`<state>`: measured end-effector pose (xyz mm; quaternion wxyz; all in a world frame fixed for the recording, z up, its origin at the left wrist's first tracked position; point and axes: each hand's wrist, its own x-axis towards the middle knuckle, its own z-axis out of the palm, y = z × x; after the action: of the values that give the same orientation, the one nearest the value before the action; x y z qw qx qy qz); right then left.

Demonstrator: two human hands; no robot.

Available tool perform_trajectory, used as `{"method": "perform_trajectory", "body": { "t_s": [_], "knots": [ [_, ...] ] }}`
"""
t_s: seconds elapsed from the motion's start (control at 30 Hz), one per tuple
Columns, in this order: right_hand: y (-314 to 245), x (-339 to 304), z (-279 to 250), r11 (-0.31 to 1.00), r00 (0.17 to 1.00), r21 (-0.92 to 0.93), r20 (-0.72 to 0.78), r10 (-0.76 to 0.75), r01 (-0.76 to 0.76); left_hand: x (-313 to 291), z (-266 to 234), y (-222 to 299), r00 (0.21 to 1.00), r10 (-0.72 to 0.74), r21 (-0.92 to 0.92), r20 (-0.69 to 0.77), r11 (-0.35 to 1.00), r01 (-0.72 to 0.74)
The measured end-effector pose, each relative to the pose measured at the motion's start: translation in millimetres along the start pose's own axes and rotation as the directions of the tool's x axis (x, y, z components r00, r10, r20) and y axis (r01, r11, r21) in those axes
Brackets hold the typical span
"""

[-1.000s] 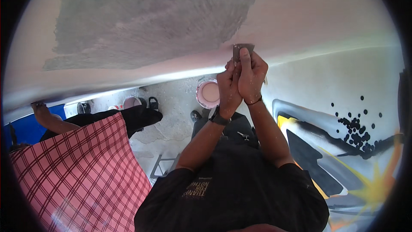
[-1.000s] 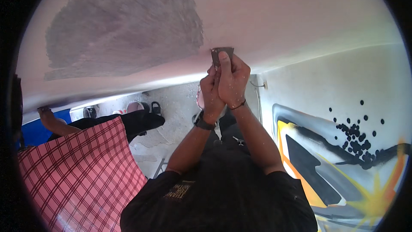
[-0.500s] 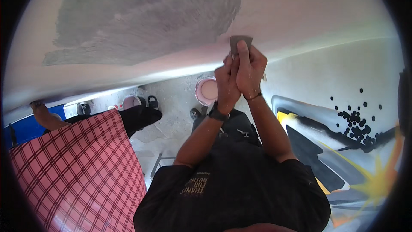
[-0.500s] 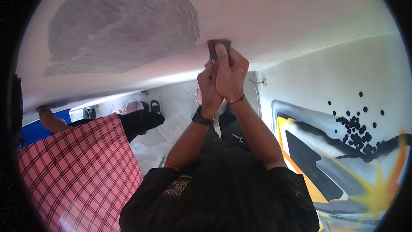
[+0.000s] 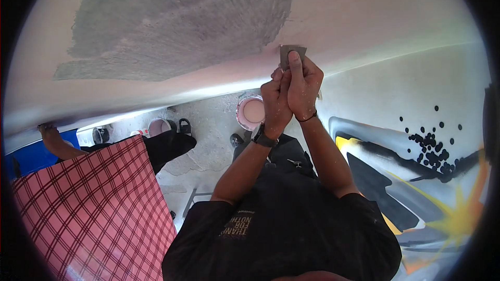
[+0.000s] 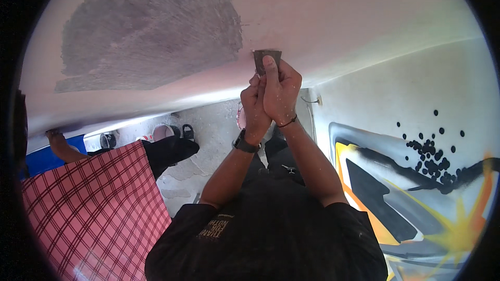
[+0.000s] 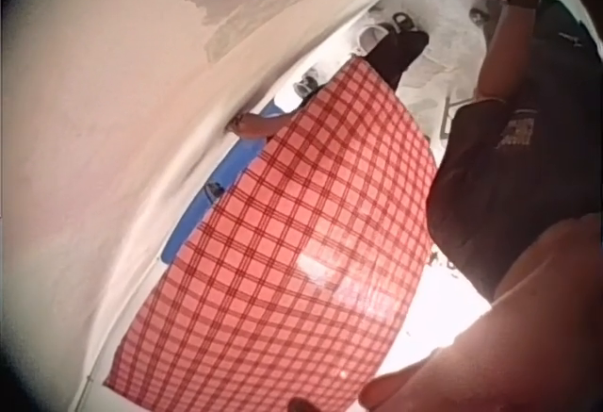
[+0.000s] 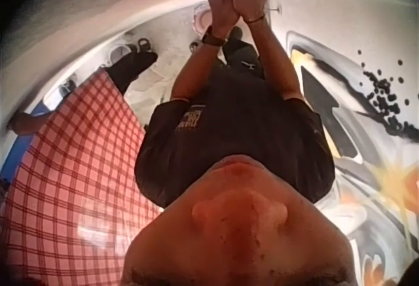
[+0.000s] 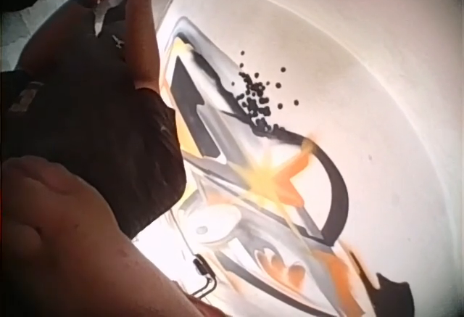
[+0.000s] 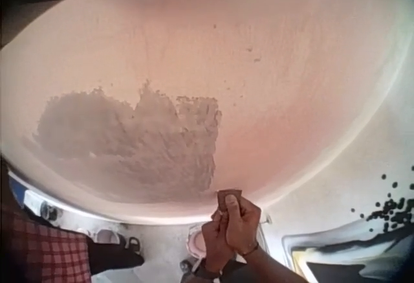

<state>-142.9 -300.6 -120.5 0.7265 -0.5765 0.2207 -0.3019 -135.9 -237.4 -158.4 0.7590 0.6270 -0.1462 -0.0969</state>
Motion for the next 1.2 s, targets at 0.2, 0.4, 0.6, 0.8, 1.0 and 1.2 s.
{"method": "perform_trajectory", "body": {
  "t_s": [0.2, 0.4, 0.6, 0.8, 1.0, 1.2],
  "knots": [
    [7.8, 0.9, -3.9, 1.0, 1.0, 0.005, 0.004, 0.012, -0.012, -0.4, 4.2, 1.1, 1.0, -0.006, -0.017, -0.017, 1.0, 0.006],
    [-31.4, 11.6, 12.2, 0.995, 0.995, 0.043, 0.039, -0.096, 0.094, 14.4, 2.6, 23.3, 0.999, 0.024, -0.075, 0.048, 0.997, -0.021],
    [3.9, -0.3, -11.2, 0.997, 0.998, -0.052, -0.032, 0.054, -0.055, -5.7, 7.8, -1.2, 0.999, -0.028, -0.022, -0.033, 0.999, 0.027],
    [2.0, 6.4, -10.5, 0.998, 0.999, -0.048, 0.008, 0.035, -0.035, 0.0, 9.7, -9.1, 1.0, -0.018, -0.036, -0.01, 0.999, 0.018],
    [2.9, 12.9, -7.3, 1.0, 1.0, -0.028, -0.023, 0.002, -0.003, 7.8, 10.3, -4.5, 1.0, 0.021, 0.042, 0.003, 0.999, -0.021],
    [1.4, 9.6, -5.9, 0.992, 0.998, -0.123, -0.056, -0.031, 0.024, 7.7, 12.4, 13.1, 1.0, -0.003, 0.012, -0.009, 1.0, 0.004]
  ]
}}
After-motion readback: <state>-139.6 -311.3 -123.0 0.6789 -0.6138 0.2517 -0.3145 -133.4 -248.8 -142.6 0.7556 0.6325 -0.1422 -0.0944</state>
